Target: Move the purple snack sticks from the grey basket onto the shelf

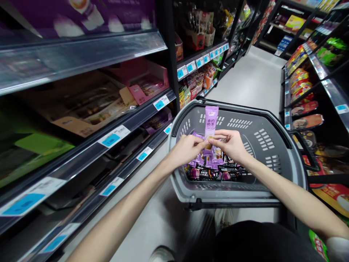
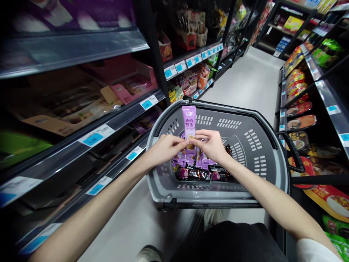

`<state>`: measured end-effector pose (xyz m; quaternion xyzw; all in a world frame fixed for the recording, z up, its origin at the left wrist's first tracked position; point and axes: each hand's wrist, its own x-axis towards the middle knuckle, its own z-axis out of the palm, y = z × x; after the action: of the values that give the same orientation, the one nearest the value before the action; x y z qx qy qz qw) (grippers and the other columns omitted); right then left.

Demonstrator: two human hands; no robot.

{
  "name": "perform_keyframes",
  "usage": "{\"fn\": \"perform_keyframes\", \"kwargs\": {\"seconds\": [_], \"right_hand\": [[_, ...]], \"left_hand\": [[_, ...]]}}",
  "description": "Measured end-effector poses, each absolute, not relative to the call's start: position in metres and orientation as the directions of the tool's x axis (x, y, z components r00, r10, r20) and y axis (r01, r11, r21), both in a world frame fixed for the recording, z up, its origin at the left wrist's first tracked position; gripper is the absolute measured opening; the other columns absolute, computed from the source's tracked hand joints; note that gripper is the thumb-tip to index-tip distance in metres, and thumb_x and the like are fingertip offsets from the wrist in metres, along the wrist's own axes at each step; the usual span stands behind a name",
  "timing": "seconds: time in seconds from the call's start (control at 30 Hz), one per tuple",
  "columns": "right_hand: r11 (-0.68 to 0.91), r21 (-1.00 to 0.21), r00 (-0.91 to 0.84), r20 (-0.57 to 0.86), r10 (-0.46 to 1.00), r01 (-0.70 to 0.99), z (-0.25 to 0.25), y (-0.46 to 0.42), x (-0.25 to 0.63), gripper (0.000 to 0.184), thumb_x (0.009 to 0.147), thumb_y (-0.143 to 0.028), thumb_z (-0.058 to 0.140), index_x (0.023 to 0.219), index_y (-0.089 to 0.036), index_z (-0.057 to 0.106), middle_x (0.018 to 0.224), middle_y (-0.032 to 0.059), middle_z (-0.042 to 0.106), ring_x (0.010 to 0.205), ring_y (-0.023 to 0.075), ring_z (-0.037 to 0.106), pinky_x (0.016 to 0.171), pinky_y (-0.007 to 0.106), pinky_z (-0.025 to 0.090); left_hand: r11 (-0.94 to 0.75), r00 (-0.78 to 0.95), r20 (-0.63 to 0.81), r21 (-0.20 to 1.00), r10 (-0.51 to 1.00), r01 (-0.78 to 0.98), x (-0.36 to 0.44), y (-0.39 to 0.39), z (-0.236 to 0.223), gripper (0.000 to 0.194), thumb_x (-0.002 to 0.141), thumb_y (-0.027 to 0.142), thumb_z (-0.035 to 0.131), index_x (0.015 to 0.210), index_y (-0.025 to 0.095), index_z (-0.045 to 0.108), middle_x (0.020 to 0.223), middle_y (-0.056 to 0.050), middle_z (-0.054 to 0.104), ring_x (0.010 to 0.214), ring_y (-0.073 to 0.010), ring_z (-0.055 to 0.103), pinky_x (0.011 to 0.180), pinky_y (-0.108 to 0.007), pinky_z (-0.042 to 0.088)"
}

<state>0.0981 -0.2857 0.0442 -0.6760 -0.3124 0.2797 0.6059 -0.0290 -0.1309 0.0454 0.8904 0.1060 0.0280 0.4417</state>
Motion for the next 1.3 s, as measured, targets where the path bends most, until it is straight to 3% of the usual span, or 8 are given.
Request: {"fn": "perform_keyframes", "kwargs": {"seconds": [0.37,0.67,0.9,1.07,1.3], "right_hand": [[-0.064,-0.994,0.638,0.004,0.77,0.084,0.045,-0.285,0.097,0.036,0.065,-0.039,0.093,0.093,-0.019,0.08,0.093,0.0081,0.082,0.086,0.0238,0.077,0.077,0.039,0.064],[-0.06,-0.997,0.613,-0.023,0.79,0.04,0.049,-0.284,0.099,0.031,0.08,-0.044,0.08,0.094,-0.017,0.08,0.082,0.0045,0.078,0.065,0.0139,0.065,0.057,0.027,0.05],[-0.042,-0.999,0.666,-0.036,0.745,-0.008,0.049,-0.281,0.098,0.035,0.07,-0.043,0.089,0.085,-0.018,0.069,0.067,-0.0014,0.072,0.058,0.0111,0.061,0.056,0.026,0.047],[-0.035,-0.999,0.681,-0.035,0.732,-0.015,0.048,-0.279,0.099,0.042,0.07,-0.044,0.089,0.078,-0.022,0.054,0.06,-0.0053,0.068,0.048,0.0086,0.054,0.049,0.024,0.041],[0.011,-0.999,0.623,-0.022,0.782,-0.049,0.05,-0.281,0.097,0.043,0.072,-0.045,0.089,0.084,-0.022,0.054,0.071,-0.0023,0.072,0.059,0.0104,0.061,0.053,0.023,0.048]], "left_hand": [[-0.586,0.976,-0.029,0.795,0.217,0.154,-0.028,-0.13,0.044,0.049,0.098,0.048,0.048,0.068,0.016,0.071,0.057,-0.001,0.061,0.053,-0.0128,0.049,0.056,-0.027,0.029],[-0.574,0.979,-0.026,0.807,0.203,0.14,-0.028,-0.129,0.042,0.045,0.098,0.046,0.049,0.081,0.016,0.078,0.064,-0.002,0.069,0.055,-0.0129,0.054,0.057,-0.026,0.032],[-0.463,0.954,0.043,0.88,0.298,0.105,-0.027,-0.133,0.047,0.019,0.093,0.037,0.061,0.086,0.018,0.062,0.069,0.002,0.066,0.058,-0.0122,0.056,0.058,-0.024,0.036],[-0.587,0.938,0.189,0.809,0.291,0.019,-0.025,-0.134,0.048,0.03,0.088,0.03,0.067,0.067,0.019,0.048,0.067,0.003,0.055,0.063,-0.0114,0.05,0.063,-0.025,0.036],[-0.666,0.933,0.26,0.745,0.249,-0.03,-0.025,-0.139,0.044,0.033,0.079,0.038,0.08,0.078,0.02,0.052,0.078,0.002,0.06,0.07,-0.0139,0.054,0.066,-0.026,0.038]]}}
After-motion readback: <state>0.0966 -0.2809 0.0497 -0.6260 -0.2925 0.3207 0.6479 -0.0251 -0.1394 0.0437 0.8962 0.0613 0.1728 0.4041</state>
